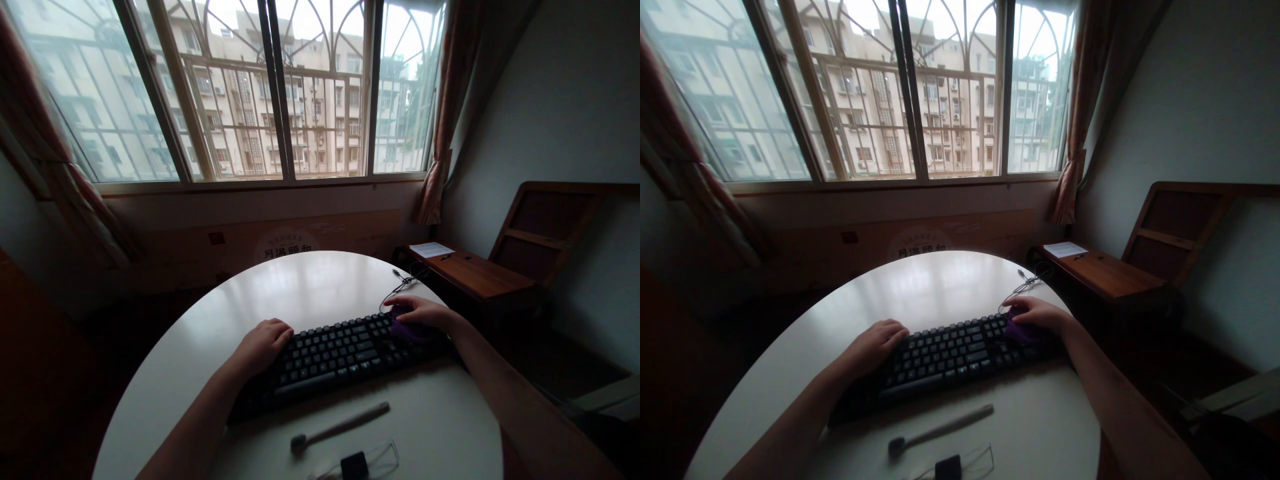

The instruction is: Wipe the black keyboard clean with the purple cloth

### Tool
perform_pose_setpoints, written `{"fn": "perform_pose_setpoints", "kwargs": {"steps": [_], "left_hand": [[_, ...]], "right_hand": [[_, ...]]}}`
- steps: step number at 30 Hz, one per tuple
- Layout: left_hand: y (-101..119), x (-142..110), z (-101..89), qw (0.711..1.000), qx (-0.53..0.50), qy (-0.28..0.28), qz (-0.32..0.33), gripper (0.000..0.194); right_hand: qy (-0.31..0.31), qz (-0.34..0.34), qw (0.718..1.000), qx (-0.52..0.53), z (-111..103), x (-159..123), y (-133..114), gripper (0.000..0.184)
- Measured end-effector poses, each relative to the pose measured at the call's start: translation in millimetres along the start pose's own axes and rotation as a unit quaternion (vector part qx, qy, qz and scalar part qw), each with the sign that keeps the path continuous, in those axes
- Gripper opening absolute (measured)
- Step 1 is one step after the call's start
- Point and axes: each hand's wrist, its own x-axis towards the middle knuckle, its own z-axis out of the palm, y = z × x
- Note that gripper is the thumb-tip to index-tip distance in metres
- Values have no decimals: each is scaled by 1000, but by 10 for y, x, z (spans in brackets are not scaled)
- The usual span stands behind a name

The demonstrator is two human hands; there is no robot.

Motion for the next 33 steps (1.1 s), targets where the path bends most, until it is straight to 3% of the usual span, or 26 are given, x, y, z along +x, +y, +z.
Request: {"fn": "perform_pose_setpoints", "kwargs": {"steps": [7, 13, 23, 33], "left_hand": [[22, -17, -19, 1000, 5, -5, -7, 44], [3, -14, -8, 1000, 2, -3, -9, 44], [-4, -16, -5, 1000, -7, 3, 0, 44], [32, -21, -52, 1000, -5, -9, -1, 44]], "right_hand": [[50, 4, 993, -106, 116, 62, -88, 53], [101, 7, 988, -117, 162, 146, -18, 53], [37, 12, 999, 11, 44, 41, -21, 57], [-19, -1, 991, 133, -89, -135, -11, 65]]}}
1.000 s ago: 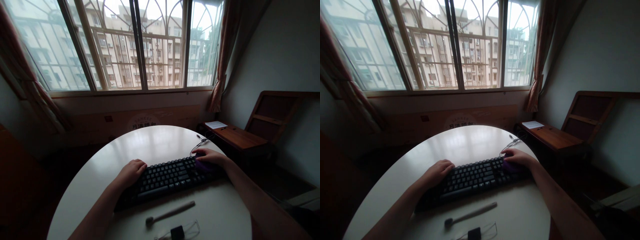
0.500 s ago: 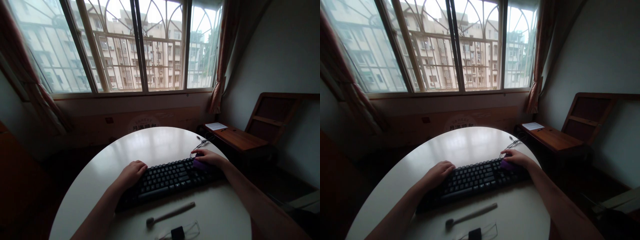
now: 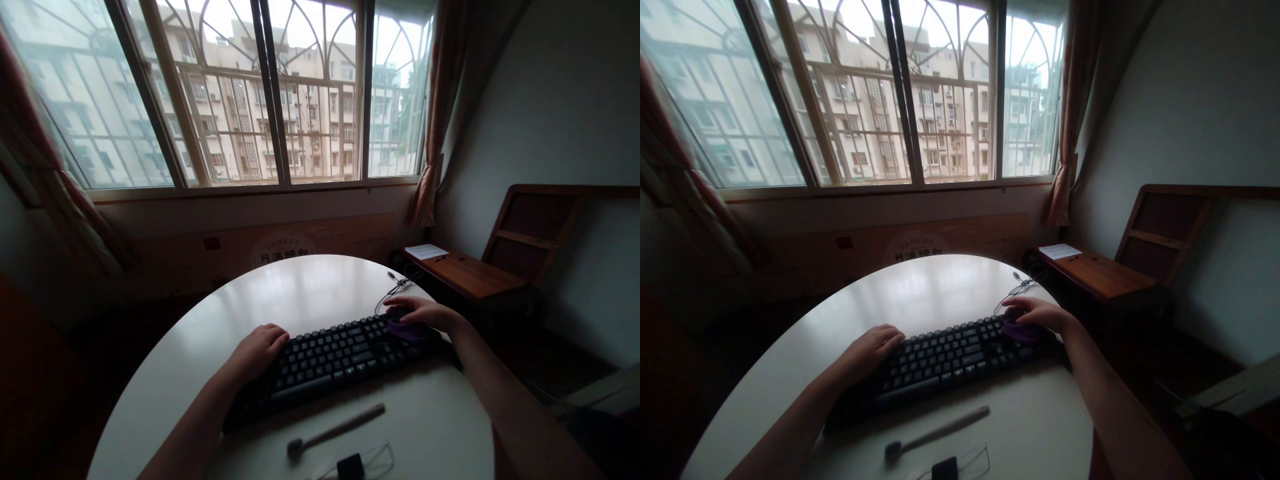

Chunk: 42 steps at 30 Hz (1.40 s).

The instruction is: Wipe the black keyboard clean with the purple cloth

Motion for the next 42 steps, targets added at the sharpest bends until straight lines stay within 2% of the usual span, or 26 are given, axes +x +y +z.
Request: {"fn": "perform_pose_setpoints", "kwargs": {"steps": [5, 11, 18, 27, 33, 39, 42], "left_hand": [[-8, 11, 13, 1000, 2, 4, -2, 44], [1, 2, 10, 1000, -2, 7, 0, 44], [33, -11, -12, 1000, -3, 5, -7, 43], [39, -19, -19, 1000, -3, 0, -5, 44], [11, -13, -6, 1000, -10, 5, -5, 43], [-12, -6, 6, 1000, -5, 8, 4, 43], [-10, -5, 7, 1000, -4, 8, 2, 42]], "right_hand": [[17, 8, 999, -42, 41, 54, -15, 64], [78, 2, 986, -144, 63, 215, 77, 60], [42, -39, 984, -167, 45, 202, 70, 50], [-12, -33, 992, -123, 29, 63, -13, 57], [22, -10, 991, -129, 32, 145, 57, 61], [51, -35, 981, -186, 95, 191, 40, 55], [44, -47, 979, -191, 98, 178, 33, 55]]}}
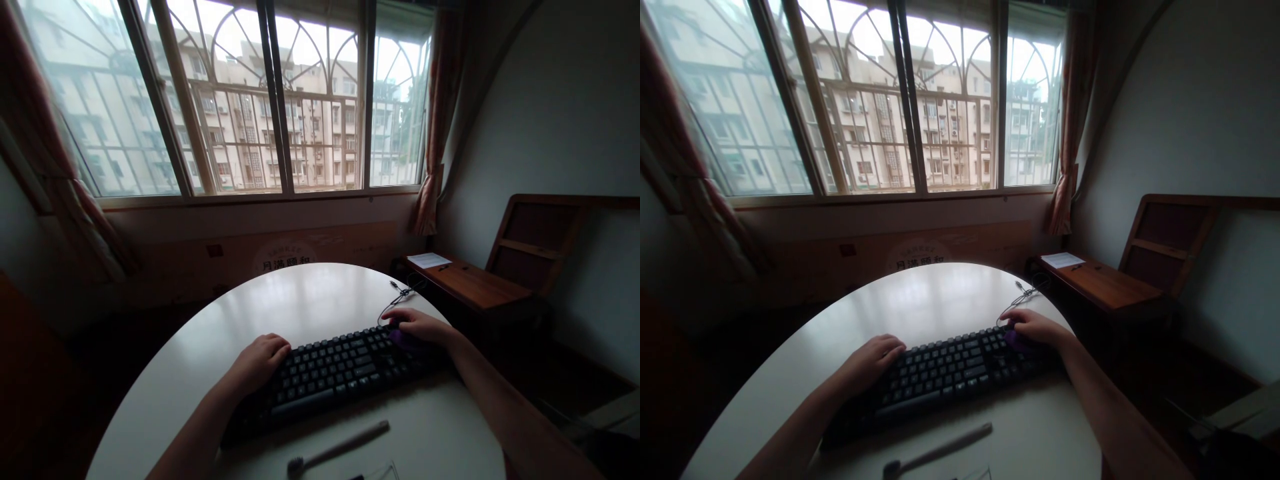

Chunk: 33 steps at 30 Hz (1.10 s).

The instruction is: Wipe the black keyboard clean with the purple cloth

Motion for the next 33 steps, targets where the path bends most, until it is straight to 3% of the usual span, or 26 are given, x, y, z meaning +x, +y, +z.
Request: {"fn": "perform_pose_setpoints", "kwargs": {"steps": [4, 17, 25, 33], "left_hand": [[4, -13, -9, 1000, -1, -2, -8, 42], [44, -18, -32, 1000, 0, -8, -8, 43], [2, -13, -17, 1000, -7, -6, -6, 42], [13, -24, -15, 1000, -5, -5, -11, 43]], "right_hand": [[-28, -3, 999, 29, -19, -36, 10, 59], [-21, 7, 997, 68, 4, -5, 87, 64], [-11, 58, 991, 116, 19, 28, 103, 65], [-40, 55, 984, 166, -13, -10, 143, 68]]}}
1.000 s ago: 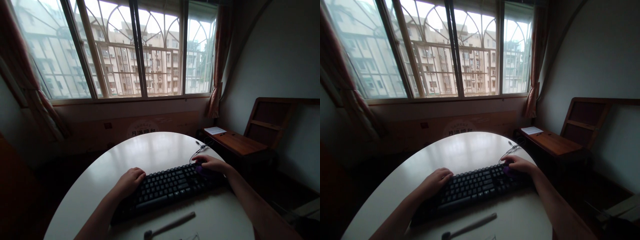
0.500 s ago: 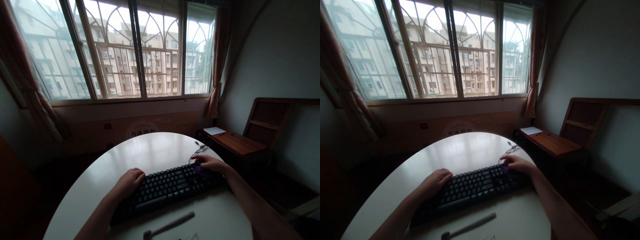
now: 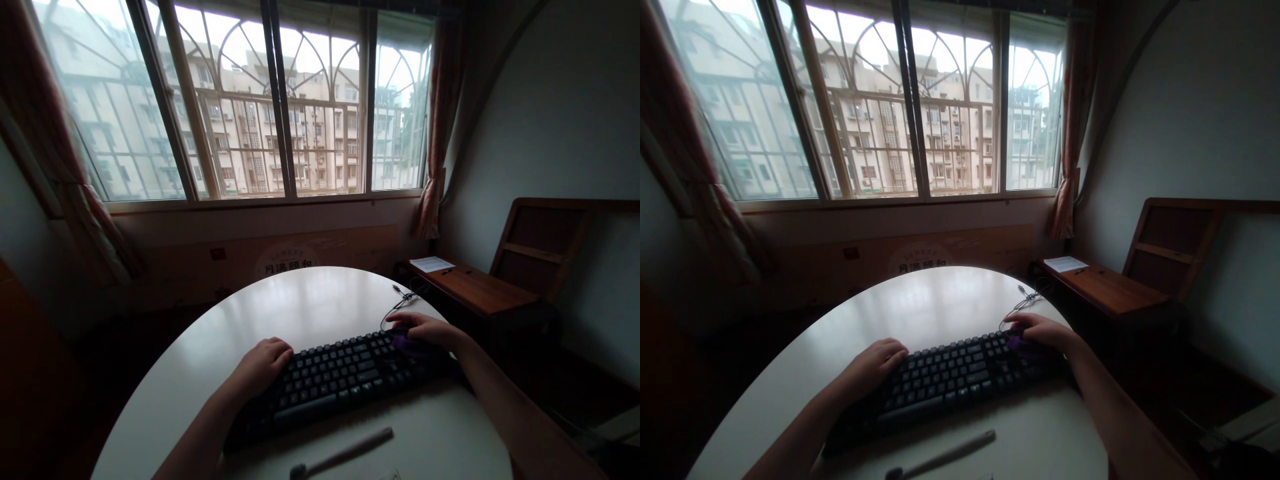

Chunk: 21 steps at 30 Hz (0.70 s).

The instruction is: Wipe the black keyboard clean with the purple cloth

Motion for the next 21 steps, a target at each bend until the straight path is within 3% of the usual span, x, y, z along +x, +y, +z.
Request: {"fn": "perform_pose_setpoints", "kwargs": {"steps": [11, 21], "left_hand": [[8, 8, -1, 1000, -6, 3, 3, 44], [-55, 39, 33, 1000, -8, 6, 14, 41]], "right_hand": [[49, 1, 997, -53, 38, 59, -10, 63], [49, -6, 997, -62, 27, 50, -30, 61]]}}
